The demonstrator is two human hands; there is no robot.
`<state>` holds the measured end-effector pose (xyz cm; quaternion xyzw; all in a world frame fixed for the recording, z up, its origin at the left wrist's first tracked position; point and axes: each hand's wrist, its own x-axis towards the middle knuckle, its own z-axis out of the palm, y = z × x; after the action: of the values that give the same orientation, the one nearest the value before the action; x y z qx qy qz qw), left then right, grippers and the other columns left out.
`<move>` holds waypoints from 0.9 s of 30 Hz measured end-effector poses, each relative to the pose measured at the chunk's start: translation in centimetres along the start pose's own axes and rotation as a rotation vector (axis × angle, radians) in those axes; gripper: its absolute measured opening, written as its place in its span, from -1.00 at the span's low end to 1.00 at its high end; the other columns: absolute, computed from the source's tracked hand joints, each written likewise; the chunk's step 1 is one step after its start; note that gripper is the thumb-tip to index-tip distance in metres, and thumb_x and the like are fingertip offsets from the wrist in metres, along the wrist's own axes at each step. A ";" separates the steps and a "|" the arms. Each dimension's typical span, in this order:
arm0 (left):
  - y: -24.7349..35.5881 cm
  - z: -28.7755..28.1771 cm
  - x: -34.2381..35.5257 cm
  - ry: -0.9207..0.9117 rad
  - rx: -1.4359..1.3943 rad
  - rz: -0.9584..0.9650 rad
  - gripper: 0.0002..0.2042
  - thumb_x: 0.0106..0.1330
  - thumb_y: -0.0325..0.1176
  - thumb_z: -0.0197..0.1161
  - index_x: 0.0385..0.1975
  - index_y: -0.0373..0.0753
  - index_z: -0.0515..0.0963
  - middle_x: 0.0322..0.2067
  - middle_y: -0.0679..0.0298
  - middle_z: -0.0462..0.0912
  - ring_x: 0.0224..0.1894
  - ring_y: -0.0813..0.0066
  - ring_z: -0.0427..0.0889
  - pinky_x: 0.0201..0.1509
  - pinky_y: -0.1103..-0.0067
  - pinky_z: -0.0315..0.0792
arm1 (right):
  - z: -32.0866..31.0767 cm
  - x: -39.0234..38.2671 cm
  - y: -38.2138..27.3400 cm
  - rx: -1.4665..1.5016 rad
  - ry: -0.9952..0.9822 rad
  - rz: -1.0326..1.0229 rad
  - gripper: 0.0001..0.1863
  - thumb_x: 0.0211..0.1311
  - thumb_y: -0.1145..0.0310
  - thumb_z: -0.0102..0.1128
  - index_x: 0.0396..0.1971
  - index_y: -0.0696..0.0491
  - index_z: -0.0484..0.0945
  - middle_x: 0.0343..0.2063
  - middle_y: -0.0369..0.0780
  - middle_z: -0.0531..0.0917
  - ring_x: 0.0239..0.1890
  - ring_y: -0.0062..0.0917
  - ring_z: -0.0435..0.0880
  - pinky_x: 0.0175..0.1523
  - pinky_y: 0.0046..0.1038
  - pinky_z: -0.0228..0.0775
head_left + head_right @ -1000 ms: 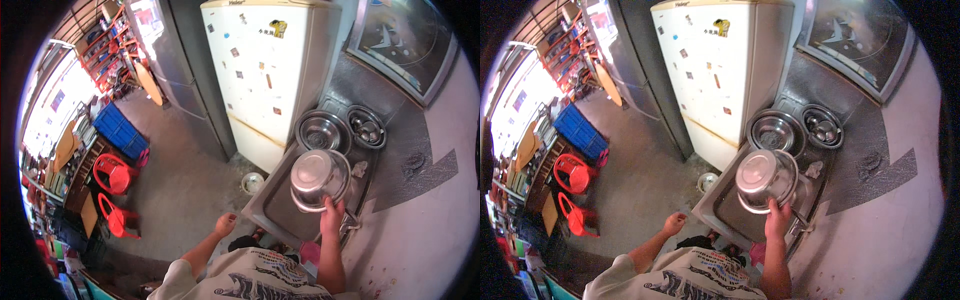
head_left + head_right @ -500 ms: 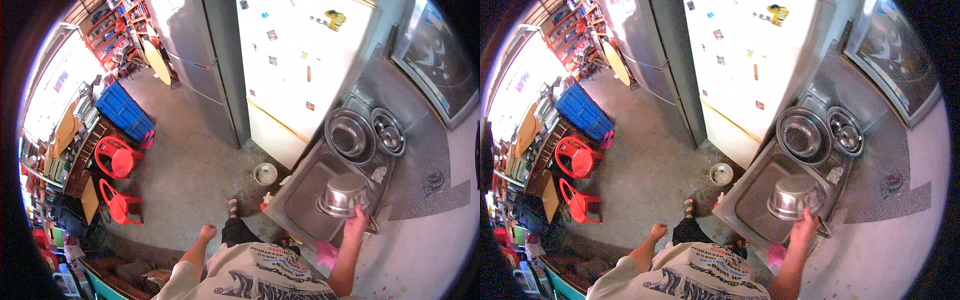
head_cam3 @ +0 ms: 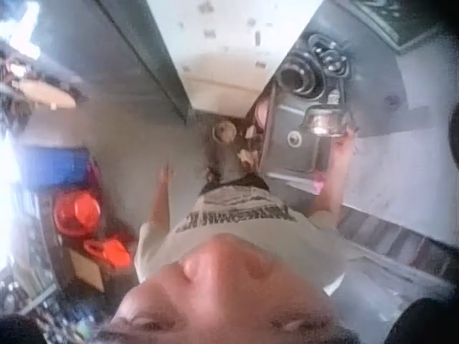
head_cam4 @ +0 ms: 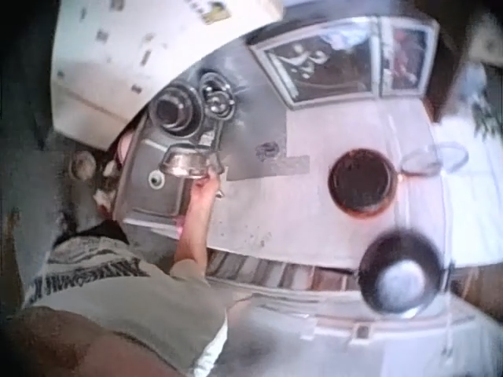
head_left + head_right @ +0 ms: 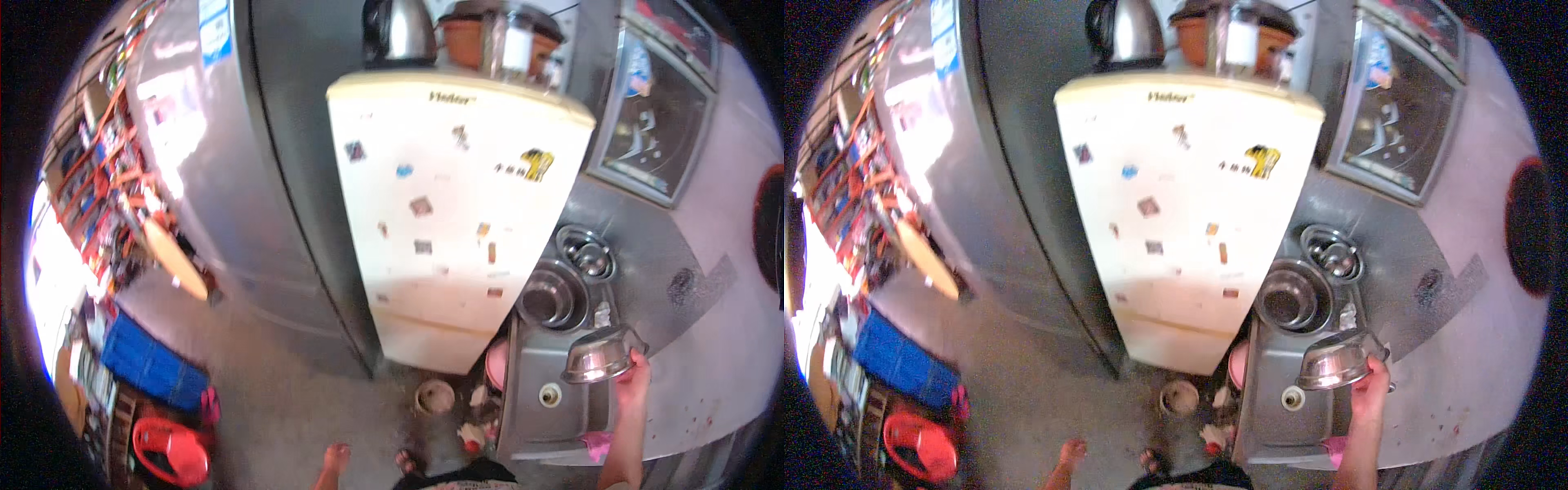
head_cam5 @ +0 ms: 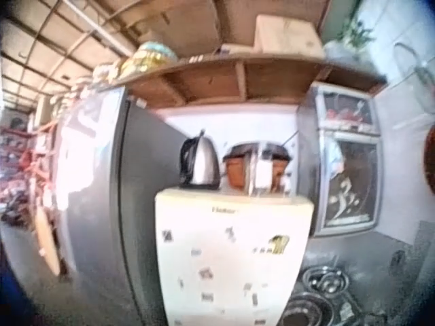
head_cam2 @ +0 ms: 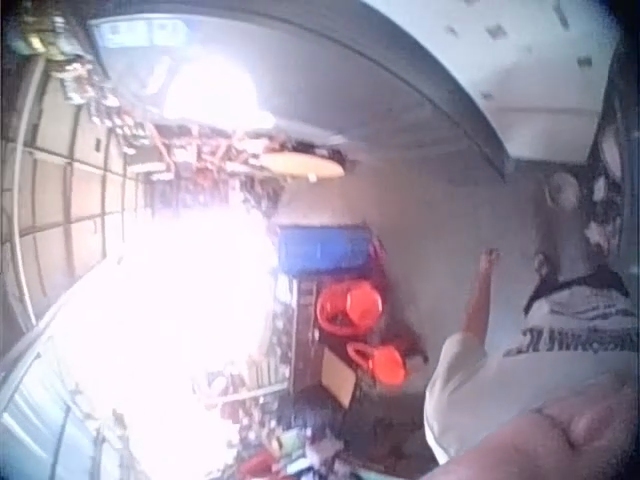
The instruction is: The recorder prepares noodles by boiling them in a pot on an induction stove, then rinses and stores the equipment.
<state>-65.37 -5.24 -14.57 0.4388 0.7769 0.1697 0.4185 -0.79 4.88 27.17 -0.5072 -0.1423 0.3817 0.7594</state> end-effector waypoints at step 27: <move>94.4 -28.8 -16.0 0.880 0.534 2.022 -0.60 0.14 -0.38 0.20 0.00 -0.30 0.41 -0.12 0.05 0.52 -0.02 0.10 0.47 0.05 0.35 0.37 | 18.6 5.8 -16.2 0.515 -0.588 -0.604 -0.70 0.23 0.49 0.08 -0.05 0.24 0.45 -0.15 -0.15 0.63 -0.13 -0.48 0.64 0.07 -0.44 0.49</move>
<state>-33.19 37.19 70.02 0.8425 0.1573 0.3982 -0.3270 -1.07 18.20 48.72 -0.1100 -0.3922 0.2943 0.8646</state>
